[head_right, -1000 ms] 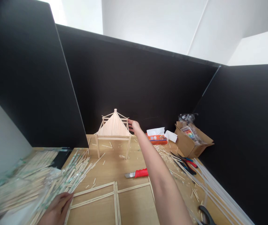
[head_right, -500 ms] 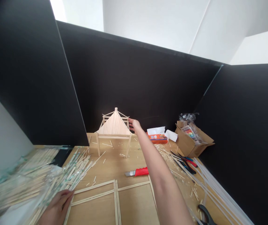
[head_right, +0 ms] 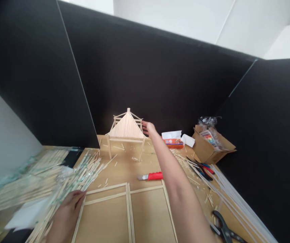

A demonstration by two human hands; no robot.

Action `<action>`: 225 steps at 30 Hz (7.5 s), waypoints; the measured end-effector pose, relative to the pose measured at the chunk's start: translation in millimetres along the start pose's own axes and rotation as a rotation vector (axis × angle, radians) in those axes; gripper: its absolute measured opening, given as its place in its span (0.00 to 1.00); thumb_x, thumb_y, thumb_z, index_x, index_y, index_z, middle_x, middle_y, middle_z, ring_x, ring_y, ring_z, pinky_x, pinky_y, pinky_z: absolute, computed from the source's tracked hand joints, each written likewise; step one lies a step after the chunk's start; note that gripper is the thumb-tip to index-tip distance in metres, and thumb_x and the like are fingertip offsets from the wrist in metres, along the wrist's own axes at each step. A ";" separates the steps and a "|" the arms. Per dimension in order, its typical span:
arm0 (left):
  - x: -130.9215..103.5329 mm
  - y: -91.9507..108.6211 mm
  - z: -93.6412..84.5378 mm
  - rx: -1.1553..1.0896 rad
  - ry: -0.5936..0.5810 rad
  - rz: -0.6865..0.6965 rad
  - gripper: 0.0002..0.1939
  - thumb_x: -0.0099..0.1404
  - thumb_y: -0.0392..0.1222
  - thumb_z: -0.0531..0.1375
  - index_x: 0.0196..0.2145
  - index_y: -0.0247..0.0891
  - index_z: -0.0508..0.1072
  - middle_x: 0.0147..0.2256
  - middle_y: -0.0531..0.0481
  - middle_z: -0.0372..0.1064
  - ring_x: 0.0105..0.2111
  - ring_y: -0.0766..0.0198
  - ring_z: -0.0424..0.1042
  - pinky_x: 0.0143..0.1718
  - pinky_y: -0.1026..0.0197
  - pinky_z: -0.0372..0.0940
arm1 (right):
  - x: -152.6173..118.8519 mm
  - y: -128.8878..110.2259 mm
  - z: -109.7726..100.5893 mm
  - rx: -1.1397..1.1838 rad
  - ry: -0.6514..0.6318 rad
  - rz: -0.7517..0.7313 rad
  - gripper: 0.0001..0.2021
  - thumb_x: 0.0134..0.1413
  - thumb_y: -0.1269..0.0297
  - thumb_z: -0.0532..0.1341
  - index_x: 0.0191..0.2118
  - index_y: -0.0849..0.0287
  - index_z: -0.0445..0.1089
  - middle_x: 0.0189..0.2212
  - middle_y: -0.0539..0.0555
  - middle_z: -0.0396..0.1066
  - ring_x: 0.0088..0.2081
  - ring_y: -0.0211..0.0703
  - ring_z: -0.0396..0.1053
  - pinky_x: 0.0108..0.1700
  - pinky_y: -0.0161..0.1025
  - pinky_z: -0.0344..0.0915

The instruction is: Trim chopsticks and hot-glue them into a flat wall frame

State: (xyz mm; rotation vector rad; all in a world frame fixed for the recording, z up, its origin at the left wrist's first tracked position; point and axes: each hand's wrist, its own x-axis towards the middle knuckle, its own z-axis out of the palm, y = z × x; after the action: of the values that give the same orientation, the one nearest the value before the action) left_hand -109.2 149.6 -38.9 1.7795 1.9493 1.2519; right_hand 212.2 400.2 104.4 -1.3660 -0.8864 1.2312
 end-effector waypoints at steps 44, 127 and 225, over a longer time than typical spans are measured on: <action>-14.9 -13.4 6.0 0.077 -0.155 0.010 0.16 0.66 0.47 0.49 0.34 0.40 0.74 0.38 0.47 0.68 0.35 0.60 0.70 0.40 0.59 0.66 | -211.6 180.9 9.2 -1.157 -0.126 -0.542 0.11 0.58 0.70 0.56 0.40 0.56 0.76 0.34 0.56 0.70 0.38 0.48 0.63 0.43 0.42 0.61; -17.8 -10.5 -1.9 0.089 -0.206 -0.037 0.14 0.67 0.42 0.48 0.35 0.39 0.74 0.39 0.48 0.67 0.39 0.62 0.69 0.39 0.62 0.64 | -207.3 186.2 30.2 -1.154 -0.248 -0.650 0.09 0.57 0.70 0.59 0.38 0.57 0.78 0.34 0.56 0.70 0.37 0.46 0.62 0.42 0.42 0.61; -17.5 -14.7 2.3 0.171 -0.119 0.072 0.14 0.67 0.44 0.51 0.37 0.37 0.74 0.40 0.45 0.67 0.36 0.61 0.70 0.41 0.59 0.66 | -217.6 206.1 -0.5 -0.941 0.049 -0.619 0.10 0.55 0.72 0.57 0.36 0.56 0.76 0.37 0.56 0.71 0.42 0.47 0.63 0.46 0.45 0.59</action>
State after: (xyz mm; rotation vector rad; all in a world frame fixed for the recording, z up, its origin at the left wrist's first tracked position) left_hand -113.8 136.3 -57.0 1.9730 1.9939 1.0008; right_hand 146.0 154.3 -53.6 -1.6047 -1.8087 0.2672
